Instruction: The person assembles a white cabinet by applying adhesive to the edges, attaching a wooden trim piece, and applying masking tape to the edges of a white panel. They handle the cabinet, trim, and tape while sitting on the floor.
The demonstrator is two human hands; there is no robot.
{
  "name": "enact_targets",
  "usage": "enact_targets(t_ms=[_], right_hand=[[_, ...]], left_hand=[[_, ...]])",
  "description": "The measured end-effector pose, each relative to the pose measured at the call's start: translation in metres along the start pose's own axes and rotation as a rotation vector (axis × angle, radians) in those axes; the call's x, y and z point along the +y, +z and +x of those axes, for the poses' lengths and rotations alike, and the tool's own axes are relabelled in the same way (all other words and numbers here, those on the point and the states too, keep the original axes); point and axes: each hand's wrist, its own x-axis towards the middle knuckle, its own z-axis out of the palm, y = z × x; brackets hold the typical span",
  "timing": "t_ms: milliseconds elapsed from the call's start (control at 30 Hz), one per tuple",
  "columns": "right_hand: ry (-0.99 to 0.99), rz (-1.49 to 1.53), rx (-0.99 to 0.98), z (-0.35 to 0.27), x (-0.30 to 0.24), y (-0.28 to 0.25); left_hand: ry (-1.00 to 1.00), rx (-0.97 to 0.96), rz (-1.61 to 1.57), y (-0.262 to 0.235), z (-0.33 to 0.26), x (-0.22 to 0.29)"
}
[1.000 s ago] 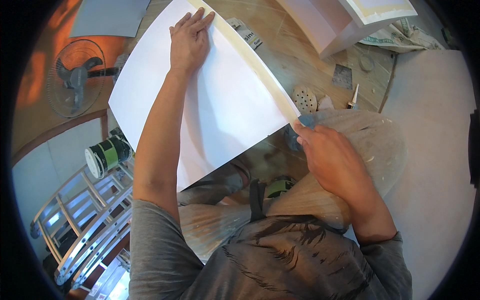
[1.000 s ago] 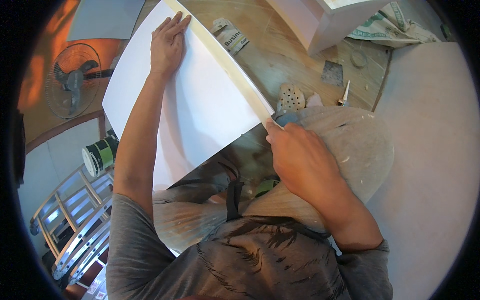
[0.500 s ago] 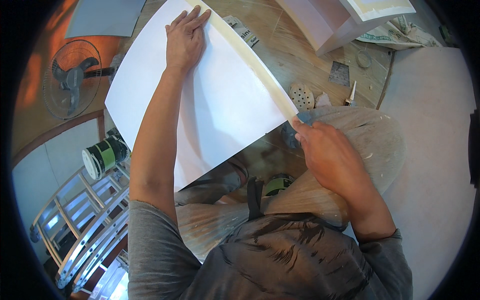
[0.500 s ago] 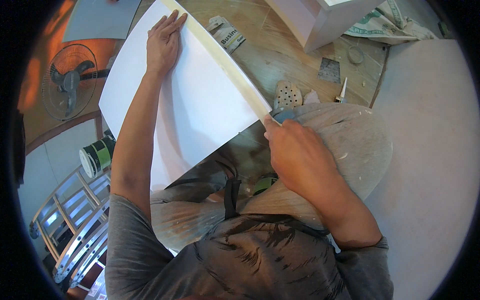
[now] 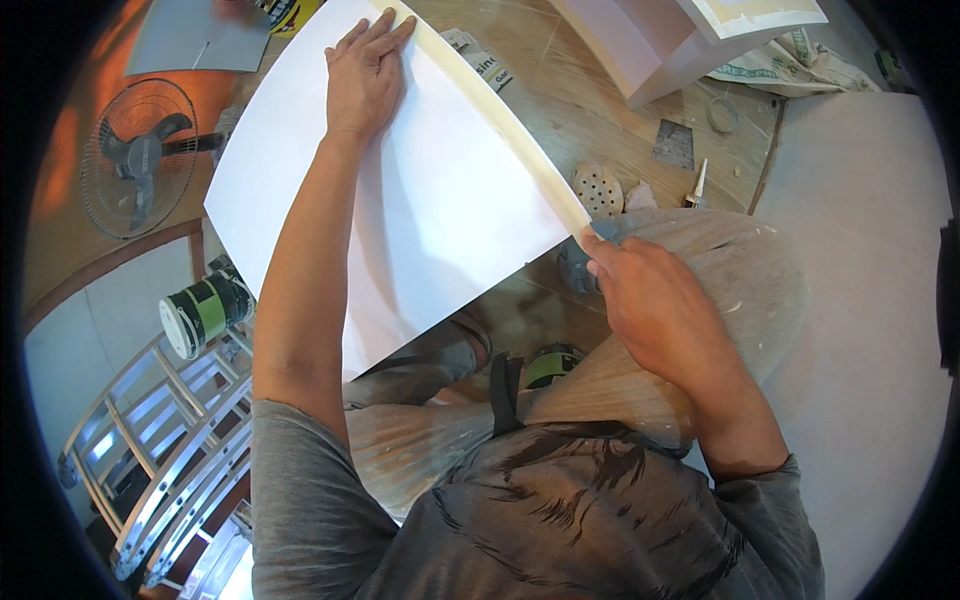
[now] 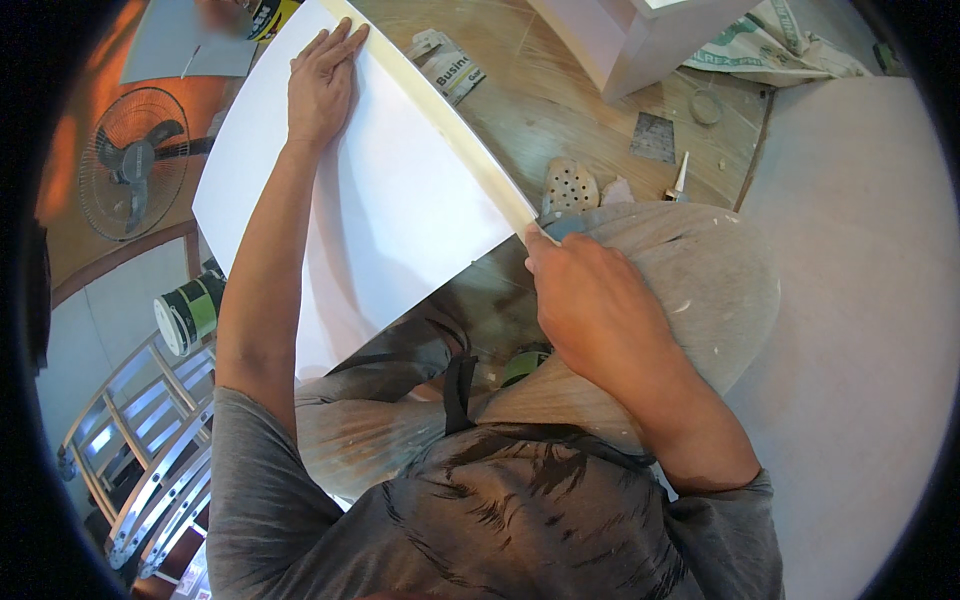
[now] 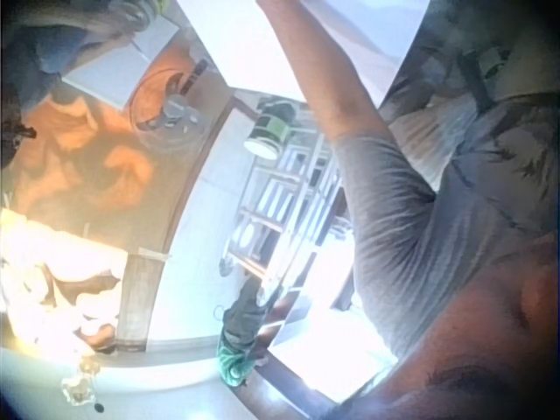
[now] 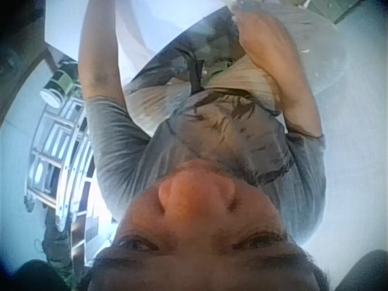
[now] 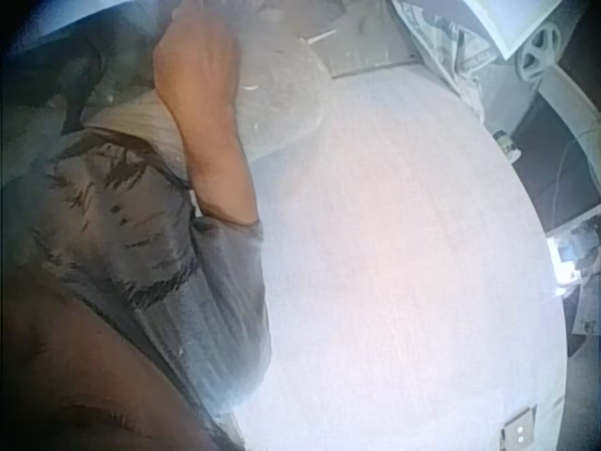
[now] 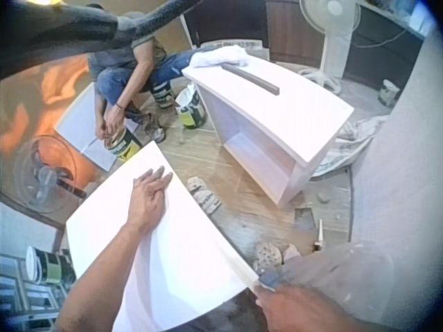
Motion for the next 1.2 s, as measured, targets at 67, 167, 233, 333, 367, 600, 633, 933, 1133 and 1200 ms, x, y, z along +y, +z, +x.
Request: enact_targets(t_ms=[67, 167, 233, 333, 367, 600, 633, 933, 1133, 1200], right_hand=[[0.009, 0.0, -0.004, 0.0, -0.001, -0.001], [-0.006, -0.006, 0.003, 0.0, 0.001, 0.001], [-0.021, -0.021, 0.01, 0.0, 0.004, 0.004], [-0.007, -0.004, 0.008, 0.0, 0.003, 0.003], [-0.012, -0.002, 0.014, 0.0, 0.003, 0.003], [-0.025, -0.002, 0.033, -0.001, 0.005, 0.004], [-0.025, -0.01, 0.03, -0.001, 0.005, 0.004], [-0.063, -0.031, 0.068, -0.005, 0.006, 0.004], [-0.146, 0.018, 0.121, -0.024, -0.001, -0.004], [-0.156, 0.038, 0.142, -0.035, -0.011, -0.012]], left_hand=[[-0.012, 0.004, 0.039, 0.0, -0.002, 0.003], [-0.005, 0.001, 0.061, -0.002, -0.005, 0.008], [0.009, -0.003, 0.055, -0.004, -0.005, 0.016], [0.028, -0.018, 0.027, -0.008, -0.013, 0.029], [0.036, -0.03, 0.009, -0.007, -0.016, 0.031], [-0.012, -0.082, -0.018, -0.015, -0.036, 0.069], [-0.031, -0.081, -0.022, -0.013, -0.038, 0.072], [-0.12, -0.013, -0.054, -0.009, -0.041, 0.077], [-0.157, -0.039, 0.004, -0.012, -0.027, 0.071], [-0.163, -0.036, 0.001, -0.013, -0.024, 0.062]])
